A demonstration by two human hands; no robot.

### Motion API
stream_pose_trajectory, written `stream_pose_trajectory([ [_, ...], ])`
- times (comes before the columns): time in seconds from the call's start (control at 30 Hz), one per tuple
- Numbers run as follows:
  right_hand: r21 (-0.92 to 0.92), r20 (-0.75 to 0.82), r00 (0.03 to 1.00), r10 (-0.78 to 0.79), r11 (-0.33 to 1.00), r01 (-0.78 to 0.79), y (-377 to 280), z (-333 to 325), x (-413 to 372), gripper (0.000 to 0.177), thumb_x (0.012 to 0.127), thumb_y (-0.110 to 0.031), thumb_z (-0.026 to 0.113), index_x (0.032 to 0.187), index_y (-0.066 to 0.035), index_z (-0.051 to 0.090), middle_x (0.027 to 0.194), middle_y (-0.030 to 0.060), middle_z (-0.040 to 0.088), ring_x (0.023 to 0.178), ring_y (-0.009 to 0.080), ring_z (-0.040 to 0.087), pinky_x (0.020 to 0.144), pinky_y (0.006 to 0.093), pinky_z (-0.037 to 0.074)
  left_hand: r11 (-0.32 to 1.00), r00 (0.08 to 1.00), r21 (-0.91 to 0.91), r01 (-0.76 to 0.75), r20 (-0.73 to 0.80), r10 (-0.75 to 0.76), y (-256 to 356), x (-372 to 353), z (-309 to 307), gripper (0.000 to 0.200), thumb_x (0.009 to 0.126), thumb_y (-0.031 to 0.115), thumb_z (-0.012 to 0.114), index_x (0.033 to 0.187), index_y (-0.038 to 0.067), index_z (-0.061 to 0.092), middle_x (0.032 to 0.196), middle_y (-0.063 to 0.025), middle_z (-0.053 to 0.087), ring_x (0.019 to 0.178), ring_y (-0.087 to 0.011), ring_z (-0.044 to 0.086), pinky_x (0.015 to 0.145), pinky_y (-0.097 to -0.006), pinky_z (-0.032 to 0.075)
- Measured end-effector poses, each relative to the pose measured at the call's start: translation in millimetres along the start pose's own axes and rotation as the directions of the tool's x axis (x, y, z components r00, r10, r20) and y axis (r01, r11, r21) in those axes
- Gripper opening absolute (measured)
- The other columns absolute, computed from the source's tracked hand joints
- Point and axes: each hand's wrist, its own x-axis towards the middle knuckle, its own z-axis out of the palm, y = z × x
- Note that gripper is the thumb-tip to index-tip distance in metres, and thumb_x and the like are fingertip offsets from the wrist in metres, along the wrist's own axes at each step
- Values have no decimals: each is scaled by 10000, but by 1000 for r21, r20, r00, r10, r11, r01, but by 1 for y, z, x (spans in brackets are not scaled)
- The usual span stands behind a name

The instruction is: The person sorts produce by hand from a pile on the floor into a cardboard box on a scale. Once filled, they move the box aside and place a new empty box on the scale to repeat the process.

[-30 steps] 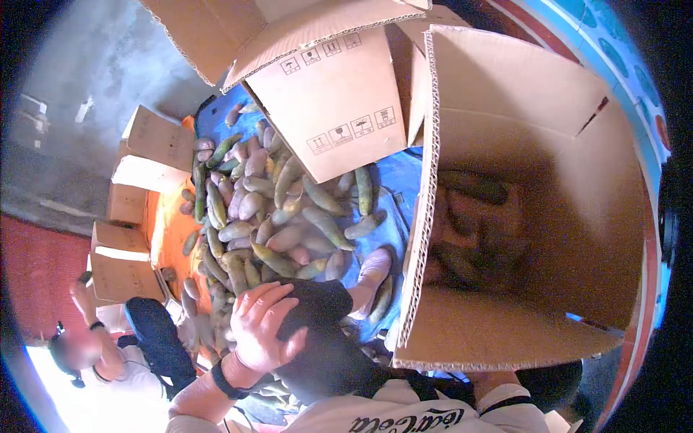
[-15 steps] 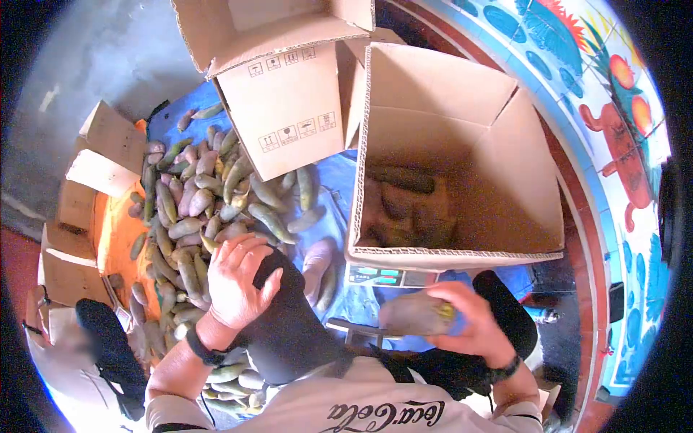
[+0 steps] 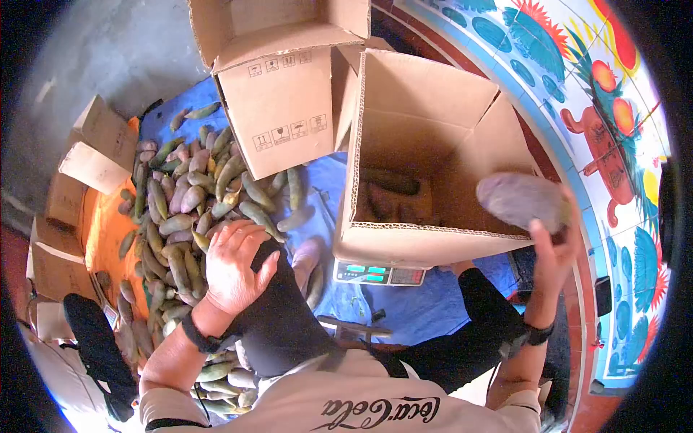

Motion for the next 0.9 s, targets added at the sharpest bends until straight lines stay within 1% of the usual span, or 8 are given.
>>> stream_pose_trajectory([
  [0.13, -192, 290, 957, -11, 979, 69, 31, 13, 5, 299, 793, -46, 608, 1091, -25, 584, 1020, 69, 619, 973, 157, 575, 865, 270, 443, 1000, 1000, 4, 21, 8, -21, -2, -3, -3, 244, 747, 216, 627, 895, 24, 601, 966, -130, 620, 990, -322, 561, 868, -419, 435],
  [0.23, 35, 175, 980, 94, 994, -101, 24, 11, 17, 136, 859, 9, 551, 985, -23, 592, 818, 16, 601, 796, 99, 563, 747, 228, 447, 999, 999, 25, 22, 35, -23, -2, -4, -5, 251, 750, 220, 620, 905, 23, 600, 976, -134, 616, 991, -325, 560, 862, -424, 432],
  [0.3, -29, 107, 990, 94, 995, -92, 5, 22, 11, 128, 852, -8, 556, 974, -12, 591, 831, 43, 613, 798, 126, 573, 764, 255, 454, 999, 999, 39, 23, 31, -24, -2, -4, -6, 257, 745, 220, 623, 907, 22, 601, 981, -136, 617, 990, -325, 560, 861, -428, 431],
  [0.37, -286, 89, 958, -273, 914, 287, -7, 27, -7, 135, 846, -20, 548, 974, -6, 590, 830, 80, 622, 798, 184, 585, 773, 307, 463, 999, 999, 31, 23, 43, -24, -2, -4, -7, 257, 743, 219, 622, 905, 21, 601, 991, -137, 619, 993, -328, 559, 860, -427, 430],
  [0.4, -206, 95, 934, -343, 912, 356, -15, 30, -20, 141, 854, -87, 529, 944, -6, 601, 836, 114, 629, 799, 251, 592, 778, 362, 463, 999, 999, 28, 31, 43, -32, -1, -4, -8, 254, 746, 220, 620, 903, 21, 602, 992, -136, 621, 992, -330, 559, 861, -426, 429],
  [0.5, -159, 534, 775, -339, 859, 486, -36, 26, -39, 201, 770, -197, 607, 884, -31, 606, 862, 115, 620, 796, 296, 592, 695, 396, 470, 999, 998, 28, 42, 55, -43, 0, -5, -9, 249, 752, 223, 613, 897, 21, 604, 992, -135, 624, 990, -332, 561, 861, -425, 427],
  [0.57, -8, 537, 678, -502, 801, 599, -29, 44, -52, 244, 719, -171, 663, 919, -46, 601, 924, 106, 609, 805, 291, 597, 679, 406, 475, 998, 997, 32, 45, 60, -47, 0, -4, -9, 247, 757, 226, 609, 895, 20, 604, 993, -134, 626, 988, -333, 562, 861, -425, 427],
  [0.9, -322, 421, 760, -496, 701, 636, -8, 54, -62, 283, 814, -220, 609, 1028, -43, 555, 1015, 134, 578, 915, 330, 550, 812, 468, 416, 1000, 1000, -19, 4, 8, -4, 2, 0, -4, 238, 744, 219, 622, 890, 32, 603, 1009, -121, 630, 988, -319, 568, 831, -418, 433],
])
